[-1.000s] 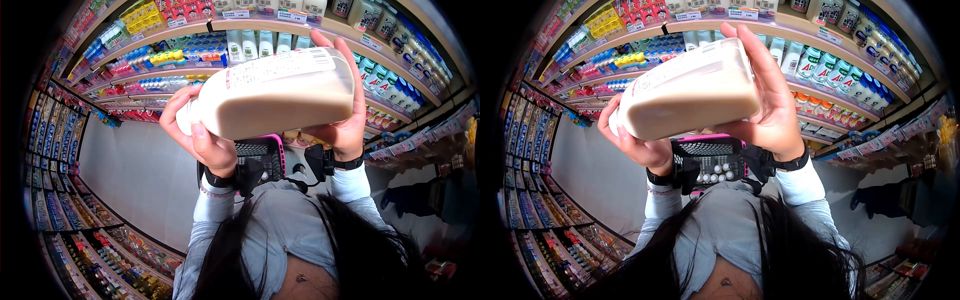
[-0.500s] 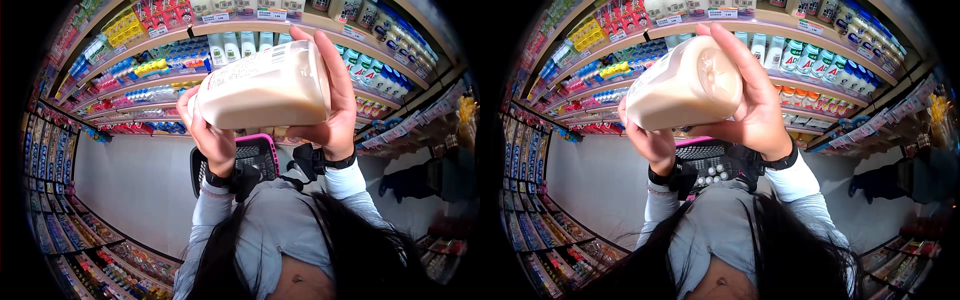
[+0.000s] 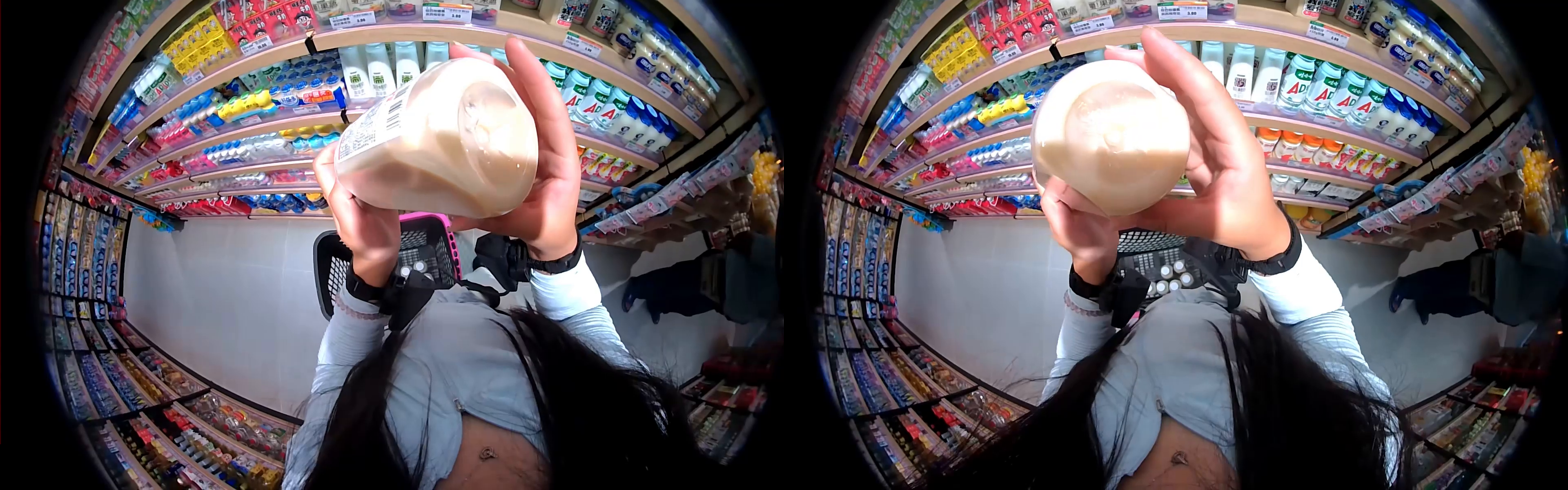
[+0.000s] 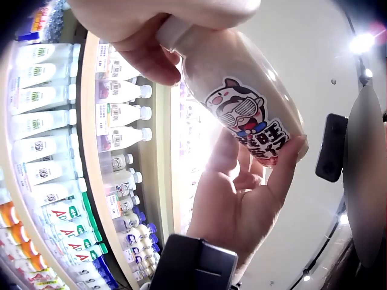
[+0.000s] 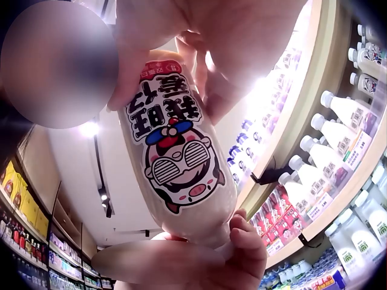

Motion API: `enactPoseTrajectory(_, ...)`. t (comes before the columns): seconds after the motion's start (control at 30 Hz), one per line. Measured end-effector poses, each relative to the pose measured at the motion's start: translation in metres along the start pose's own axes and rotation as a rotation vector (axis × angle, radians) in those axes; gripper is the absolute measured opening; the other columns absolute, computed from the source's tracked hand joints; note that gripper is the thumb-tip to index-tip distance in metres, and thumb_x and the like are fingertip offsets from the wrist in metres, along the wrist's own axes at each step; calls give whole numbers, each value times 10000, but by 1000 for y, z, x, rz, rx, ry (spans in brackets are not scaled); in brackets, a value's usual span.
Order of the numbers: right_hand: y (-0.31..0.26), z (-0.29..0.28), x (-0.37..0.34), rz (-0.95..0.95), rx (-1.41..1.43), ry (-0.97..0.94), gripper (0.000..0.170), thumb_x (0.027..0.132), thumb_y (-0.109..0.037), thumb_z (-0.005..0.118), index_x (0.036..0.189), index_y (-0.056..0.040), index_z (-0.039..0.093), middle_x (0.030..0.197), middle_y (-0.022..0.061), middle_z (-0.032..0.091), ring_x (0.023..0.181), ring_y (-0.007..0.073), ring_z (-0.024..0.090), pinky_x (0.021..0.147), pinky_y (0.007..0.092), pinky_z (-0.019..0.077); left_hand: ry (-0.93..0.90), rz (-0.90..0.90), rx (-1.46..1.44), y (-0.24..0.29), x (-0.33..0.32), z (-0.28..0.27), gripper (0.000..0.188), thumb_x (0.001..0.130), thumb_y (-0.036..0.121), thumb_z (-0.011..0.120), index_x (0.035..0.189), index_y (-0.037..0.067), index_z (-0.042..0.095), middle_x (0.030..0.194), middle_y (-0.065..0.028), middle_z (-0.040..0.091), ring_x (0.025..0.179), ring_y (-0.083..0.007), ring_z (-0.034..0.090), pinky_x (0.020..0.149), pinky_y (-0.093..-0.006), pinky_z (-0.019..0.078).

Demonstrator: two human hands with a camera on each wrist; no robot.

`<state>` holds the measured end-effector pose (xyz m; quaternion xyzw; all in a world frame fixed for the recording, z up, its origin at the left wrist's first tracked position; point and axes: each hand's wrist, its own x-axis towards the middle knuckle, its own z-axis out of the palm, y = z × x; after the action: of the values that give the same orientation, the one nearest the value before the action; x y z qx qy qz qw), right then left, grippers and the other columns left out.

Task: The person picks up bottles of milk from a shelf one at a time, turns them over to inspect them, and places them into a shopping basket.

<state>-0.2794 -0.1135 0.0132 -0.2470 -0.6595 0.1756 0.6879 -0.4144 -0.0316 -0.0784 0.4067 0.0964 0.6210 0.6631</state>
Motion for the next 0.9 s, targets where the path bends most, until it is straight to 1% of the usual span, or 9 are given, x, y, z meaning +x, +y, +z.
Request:
enactPoseTrajectory(0.1,-2,-4,-2,12,-51,-18,1238,389,-164,905,1395,-29,195,1384,164,334,1215,243,417,1005,378,357,87,-111,-139,0,-9,13,355,909,190,345,1212,6,324,1142,-113,457,1096,-193,459,933,-326,375)
enactPoseTrajectory(0.3,-9,-4,-2,19,-90,-17,1247,356,-178,912,1384,-22,223,1423,94,276,1212,222,421,1007,370,369,-49,-80,-64,-11,-22,19,342,921,163,366,1229,22,318,1194,-113,389,1119,-211,450,939,-332,392)
enactPoseTrajectory(0.37,-10,-4,-2,7,-97,-16,1250,349,-201,914,1381,-22,231,1419,92,284,1208,223,424,1003,368,376,-166,62,318,-18,-25,14,348,933,193,365,1240,39,316,1208,-113,368,1131,-219,443,940,-349,394)
enactPoseTrajectory(0.43,-10,-5,-3,2,-82,-3,1250,345,-221,914,1377,-21,238,1400,93,315,1202,225,431,999,366,380,-258,138,472,-28,-28,6,358,943,225,361,1252,52,306,1214,-114,364,1130,-228,443,936,-360,400)
enactPoseTrajectory(0.53,-10,-2,-2,25,-21,52,1236,351,-246,911,1369,-16,249,1356,98,376,1191,228,443,998,364,382,-234,36,194,-31,-29,8,381,954,275,343,1266,64,283,1219,-116,379,1116,-236,451,917,-366,416)
enactPoseTrajectory(0.6,-10,-1,-2,48,8,96,1211,372,-266,907,1360,-6,258,1327,105,408,1186,230,449,999,362,379,-48,-181,-220,-13,-33,34,396,957,309,324,1267,67,270,1230,-117,381,1114,-234,451,897,-362,429)
enactPoseTrajectory(0.7,-13,1,-1,99,56,186,1161,420,-310,894,1346,10,272,1300,120,434,1185,230,450,1001,358,373,-98,-66,-257,-13,-38,41,410,950,350,317,1251,76,268,1206,-122,422,1075,-231,488,805,-359,472)
enactPoseTrajectory(0.8,-19,7,1,187,79,304,1112,472,-366,874,1330,24,284,1284,132,445,1190,229,445,1002,352,368,-128,-124,-169,-8,-36,39,407,941,364,307,1237,85,278,1162,-123,463,999,-235,538,688,-349,490)
enactPoseTrajectory(0.9,-21,7,-2,206,120,326,1032,541,-360,849,1319,26,292,1265,132,459,1181,228,452,1000,346,360,-69,-242,-168,-4,-35,43,372,936,335,312,1215,90,293,1086,-120,507,885,-232,568,614,-337,483)
